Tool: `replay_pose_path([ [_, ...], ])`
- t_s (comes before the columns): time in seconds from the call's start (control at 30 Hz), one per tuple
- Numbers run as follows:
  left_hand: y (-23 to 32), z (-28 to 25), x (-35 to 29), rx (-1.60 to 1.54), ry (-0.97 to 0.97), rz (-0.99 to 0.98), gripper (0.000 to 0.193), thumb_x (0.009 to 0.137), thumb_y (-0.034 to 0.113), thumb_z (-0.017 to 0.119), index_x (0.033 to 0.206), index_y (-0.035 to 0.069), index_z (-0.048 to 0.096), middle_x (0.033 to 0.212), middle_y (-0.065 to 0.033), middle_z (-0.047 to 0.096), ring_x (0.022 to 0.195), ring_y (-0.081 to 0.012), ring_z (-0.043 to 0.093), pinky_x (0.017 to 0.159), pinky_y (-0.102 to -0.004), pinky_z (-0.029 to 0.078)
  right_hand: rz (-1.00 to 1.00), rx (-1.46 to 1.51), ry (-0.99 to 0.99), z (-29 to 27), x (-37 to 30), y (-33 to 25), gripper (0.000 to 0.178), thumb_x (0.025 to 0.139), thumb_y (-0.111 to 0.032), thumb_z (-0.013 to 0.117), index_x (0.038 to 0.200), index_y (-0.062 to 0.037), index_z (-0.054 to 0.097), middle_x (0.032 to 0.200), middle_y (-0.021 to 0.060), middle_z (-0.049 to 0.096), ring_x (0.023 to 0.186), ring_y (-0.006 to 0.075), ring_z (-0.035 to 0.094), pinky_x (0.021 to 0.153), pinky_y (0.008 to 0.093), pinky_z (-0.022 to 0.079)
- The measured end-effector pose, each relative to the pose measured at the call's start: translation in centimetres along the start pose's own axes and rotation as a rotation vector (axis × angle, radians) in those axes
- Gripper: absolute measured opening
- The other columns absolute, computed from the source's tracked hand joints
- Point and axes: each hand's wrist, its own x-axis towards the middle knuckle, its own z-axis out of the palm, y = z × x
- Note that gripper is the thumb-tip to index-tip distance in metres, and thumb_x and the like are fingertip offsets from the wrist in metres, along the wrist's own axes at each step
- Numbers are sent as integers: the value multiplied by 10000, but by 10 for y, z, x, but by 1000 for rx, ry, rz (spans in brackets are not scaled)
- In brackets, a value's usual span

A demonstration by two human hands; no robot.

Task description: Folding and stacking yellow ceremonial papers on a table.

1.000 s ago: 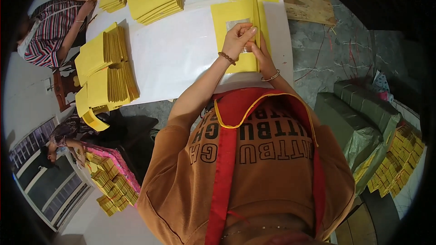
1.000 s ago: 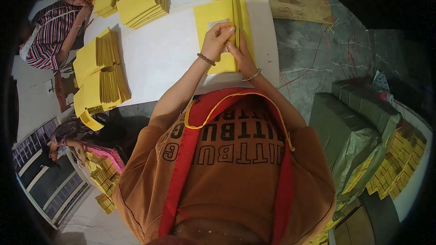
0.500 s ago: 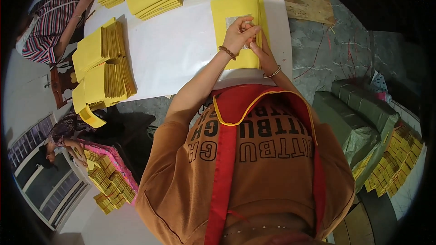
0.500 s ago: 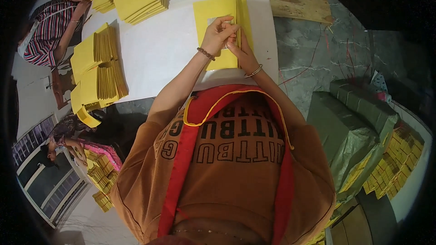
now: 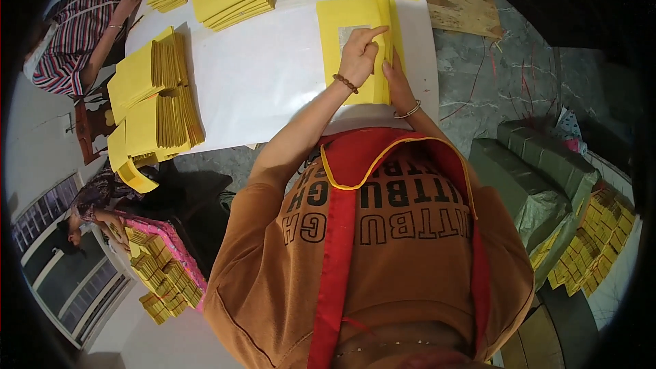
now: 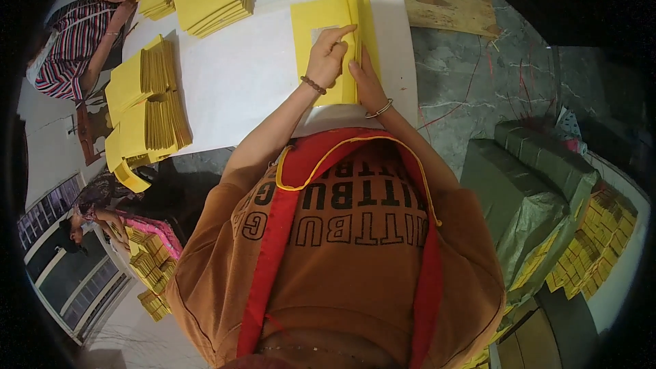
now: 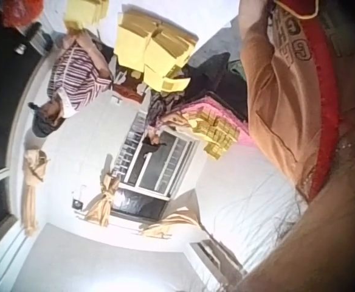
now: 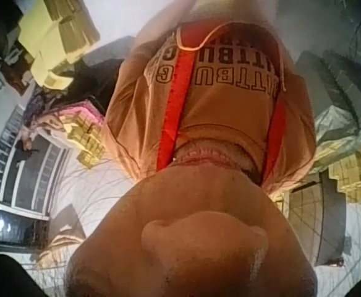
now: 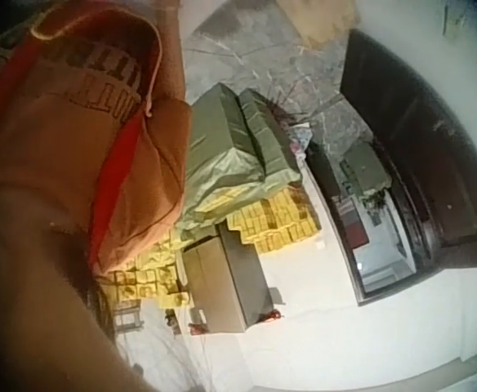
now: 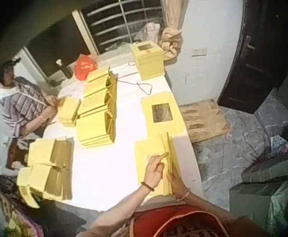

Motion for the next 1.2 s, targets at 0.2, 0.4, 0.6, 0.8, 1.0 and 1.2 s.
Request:
replay_pose_path([
  [0.2, 2, 1, 1, 41, 32, -50, 292, 768, 167, 623, 1018, 20, 582, 785, -1, 445, 607, -55, 415, 507, -206, 365, -13, 3, -17, 5, -2, -8, 591, 903, -265, 358, 1335, 36, 87, 1372, 175, 174, 1275, 235, 167, 1029, 310, 150],
  [0.4, -2, 2, 2, -42, 13, -73, 325, 753, 158, 651, 1032, 20, 556, 668, 14, 412, 454, -38, 370, 357, -187, 309, 17, -153, 26, -1, -2, 3, 598, 915, -305, 313, 1335, 41, 65, 1369, 171, 187, 1272, 230, 183, 1026, 306, 165],
  [0.6, -13, 1, 4, -66, 3, -21, 319, 775, 163, 631, 1045, 21, 536, 583, 32, 382, 377, -35, 349, 319, -191, 298, 30, 189, 7, 1, -1, 12, 570, 932, -349, 227, 1341, 21, 83, 1361, 145, 212, 1254, 209, 219, 1015, 298, 193],
  [0.8, -12, -1, 0, -24, 42, -75, 244, 794, 138, 591, 1005, 29, 536, 594, 32, 405, 400, -37, 349, 344, -195, 291, 98, 297, 70, 3, -5, 2, 521, 933, -327, 243, 1333, 0, 171, 1339, 108, 271, 1212, 188, 284, 999, 285, 218],
  [1.0, -20, 0, 1, 10, 104, -16, 180, 803, 75, 523, 978, 34, 508, 627, 22, 432, 488, -36, 358, 417, -199, 301, 42, 236, 90, 3, -3, 1, 485, 922, -257, 286, 1320, 12, 210, 1326, 111, 293, 1205, 187, 290, 998, 279, 211],
  [1.2, -16, -2, 1, 92, 111, 109, 198, 799, 70, 517, 990, 25, 546, 636, 4, 435, 503, -44, 375, 432, -202, 314, 21, 151, 65, 4, -2, 1, 492, 902, -202, 339, 1315, 31, 205, 1323, 135, 292, 1215, 203, 278, 1004, 282, 197],
])
